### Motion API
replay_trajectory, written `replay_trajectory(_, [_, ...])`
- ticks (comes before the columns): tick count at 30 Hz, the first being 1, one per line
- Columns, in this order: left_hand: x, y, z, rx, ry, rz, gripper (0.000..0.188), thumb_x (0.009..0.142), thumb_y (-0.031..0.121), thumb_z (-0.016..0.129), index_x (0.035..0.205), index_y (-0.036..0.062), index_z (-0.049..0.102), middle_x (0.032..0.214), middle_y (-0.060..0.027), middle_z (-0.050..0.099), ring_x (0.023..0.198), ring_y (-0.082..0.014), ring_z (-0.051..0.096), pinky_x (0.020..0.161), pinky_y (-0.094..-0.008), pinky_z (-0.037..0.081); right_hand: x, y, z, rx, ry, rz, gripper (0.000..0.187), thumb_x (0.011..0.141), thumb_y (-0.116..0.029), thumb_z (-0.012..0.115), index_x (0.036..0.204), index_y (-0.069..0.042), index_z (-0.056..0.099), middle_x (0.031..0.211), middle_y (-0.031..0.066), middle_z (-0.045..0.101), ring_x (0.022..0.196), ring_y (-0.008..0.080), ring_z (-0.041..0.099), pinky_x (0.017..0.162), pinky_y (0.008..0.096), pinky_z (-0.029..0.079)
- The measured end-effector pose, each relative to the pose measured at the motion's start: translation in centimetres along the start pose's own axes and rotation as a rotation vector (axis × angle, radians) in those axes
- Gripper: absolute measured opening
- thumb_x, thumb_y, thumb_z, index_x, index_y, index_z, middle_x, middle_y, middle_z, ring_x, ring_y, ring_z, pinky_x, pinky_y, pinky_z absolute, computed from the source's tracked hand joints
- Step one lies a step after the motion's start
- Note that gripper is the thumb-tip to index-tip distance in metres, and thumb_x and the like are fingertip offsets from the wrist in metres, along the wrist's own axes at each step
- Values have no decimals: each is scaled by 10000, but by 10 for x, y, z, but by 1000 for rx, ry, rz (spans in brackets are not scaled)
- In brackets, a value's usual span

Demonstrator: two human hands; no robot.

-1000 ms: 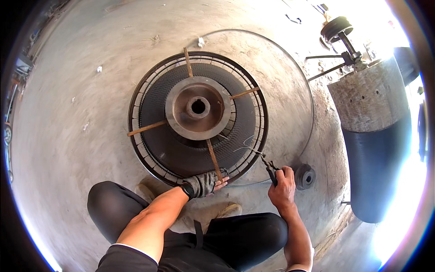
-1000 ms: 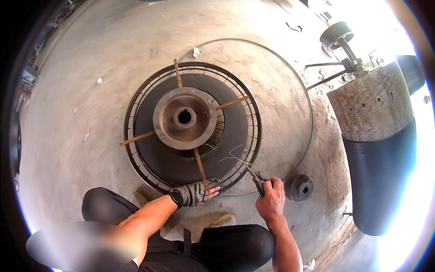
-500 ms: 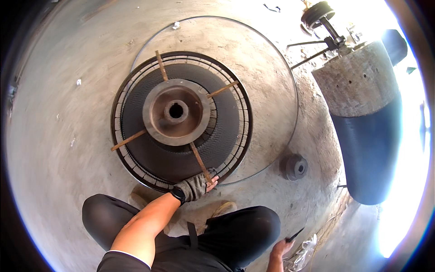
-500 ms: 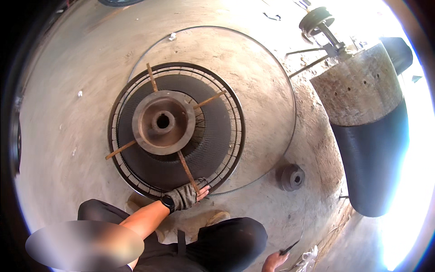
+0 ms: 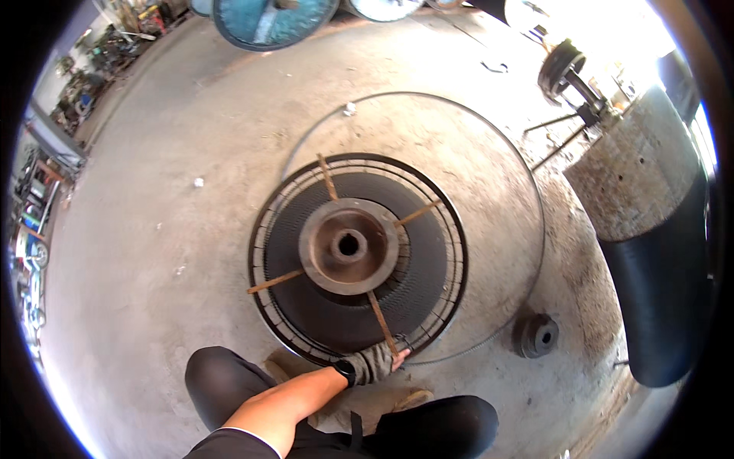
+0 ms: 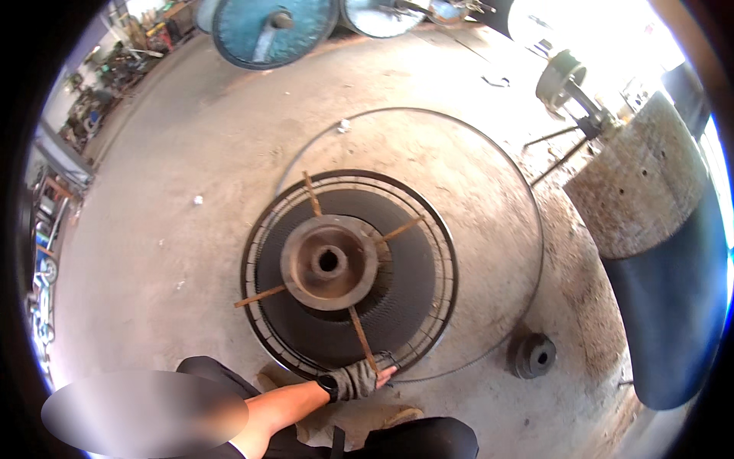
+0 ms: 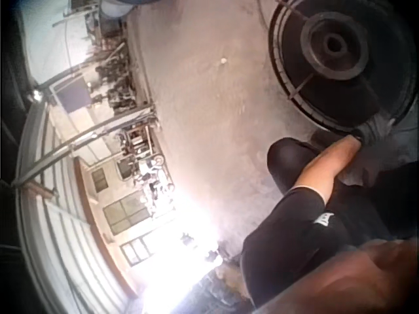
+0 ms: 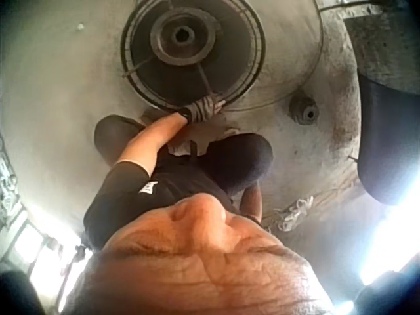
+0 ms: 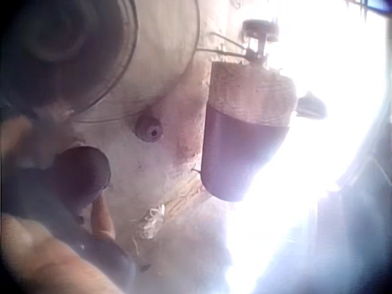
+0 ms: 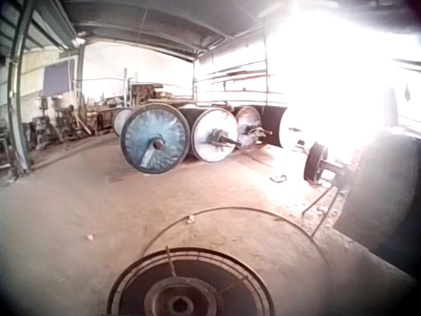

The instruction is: The person assembles a fan cage by placing wooden sticks across the frame and securing them with pliers. They then move to a large spool and use pliers to manipulate a wire or cable attached to it.

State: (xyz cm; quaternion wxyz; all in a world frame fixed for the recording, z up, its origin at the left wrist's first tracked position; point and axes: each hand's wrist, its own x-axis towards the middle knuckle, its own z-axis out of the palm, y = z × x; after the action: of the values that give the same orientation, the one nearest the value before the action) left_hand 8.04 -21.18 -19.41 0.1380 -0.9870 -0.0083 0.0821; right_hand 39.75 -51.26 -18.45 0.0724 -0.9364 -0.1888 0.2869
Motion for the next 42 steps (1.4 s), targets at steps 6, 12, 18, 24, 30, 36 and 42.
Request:
replay_trajectory(6, [-5, -4, -11, 114, 17, 56, 412, 1013, 156, 311, 1390, 69, 455, 1366, -169, 517, 1269, -340, 497, 1162, -497, 313, 60, -171, -11, 774, -180, -20, 519, 942, -188, 616, 1374, 9, 407, 1139, 138, 583, 930, 168, 579, 716, 345, 507])
replay_trajectory(12, [1, -6, -12, 475, -16, 101, 407, 1041, 186, 264, 1351, -1, 450, 1397, -167, 479, 1378, -326, 399, 1202, -481, 256, 40, -219, -23, -219, 443, -773, 508, 797, -8, 590, 1299, -8, 518, 1242, 184, 547, 1244, 355, 465, 1070, 503, 350])
replay_trajectory(18, [-11, -6, -26, 324, -32, 102, 430, 1013, 222, 375, 1395, 39, 449, 1469, -145, 449, 1403, -362, 371, 1175, -506, 302, 48, -208, -28, -495, 270, -1038, 358, 757, 12, 567, 1108, 2, 636, 1259, 194, 545, 1306, 368, 420, 1167, 526, 237])
replay_trajectory(24, [-27, -13, -28, -51, -38, 21, 450, 1013, 198, 382, 1436, 46, 405, 1466, -157, 446, 1383, -356, 398, 1166, -504, 312, 52, -215, -45, -607, 19, -1202, 262, 729, -21, 599, 985, -67, 634, 1039, 135, 606, 1134, 327, 528, 1160, 526, 258])
replay_trajectory(30, [-84, -31, -29, -1333, -209, -227, 479, 1014, 175, 388, 1476, 53, 360, 1463, -170, 443, 1364, -350, 425, 1157, -501, 322, 36, -211, -33, -611, -191, -1413, 236, 736, -91, 634, 971, -103, 636, 973, 103, 615, 1051, 304, 562, 1113, 507, 319])
replay_trajectory(36, [-159, -24, -4, -353, -90, 60, 512, 1030, 231, 347, 1522, 93, 315, 1408, -237, 451, 1180, -319, 546, 1006, -432, 445, 27, -192, 6, -499, -284, -1526, 125, 764, -160, 619, 877, -108, 618, 838, 102, 577, 860, 298, 569, 835, 443, 432])
replay_trajectory(42, [-196, -28, 12, -674, -17, -73, 491, 975, 90, 359, 1463, 39, 344, 1354, -252, 460, 1216, -381, 515, 1045, -479, 406, 6, -184, 40, -419, -415, -1653, 154, 815, -265, 640, 896, -135, 624, 841, 84, 587, 820, 280, 612, 699, 416, 487])
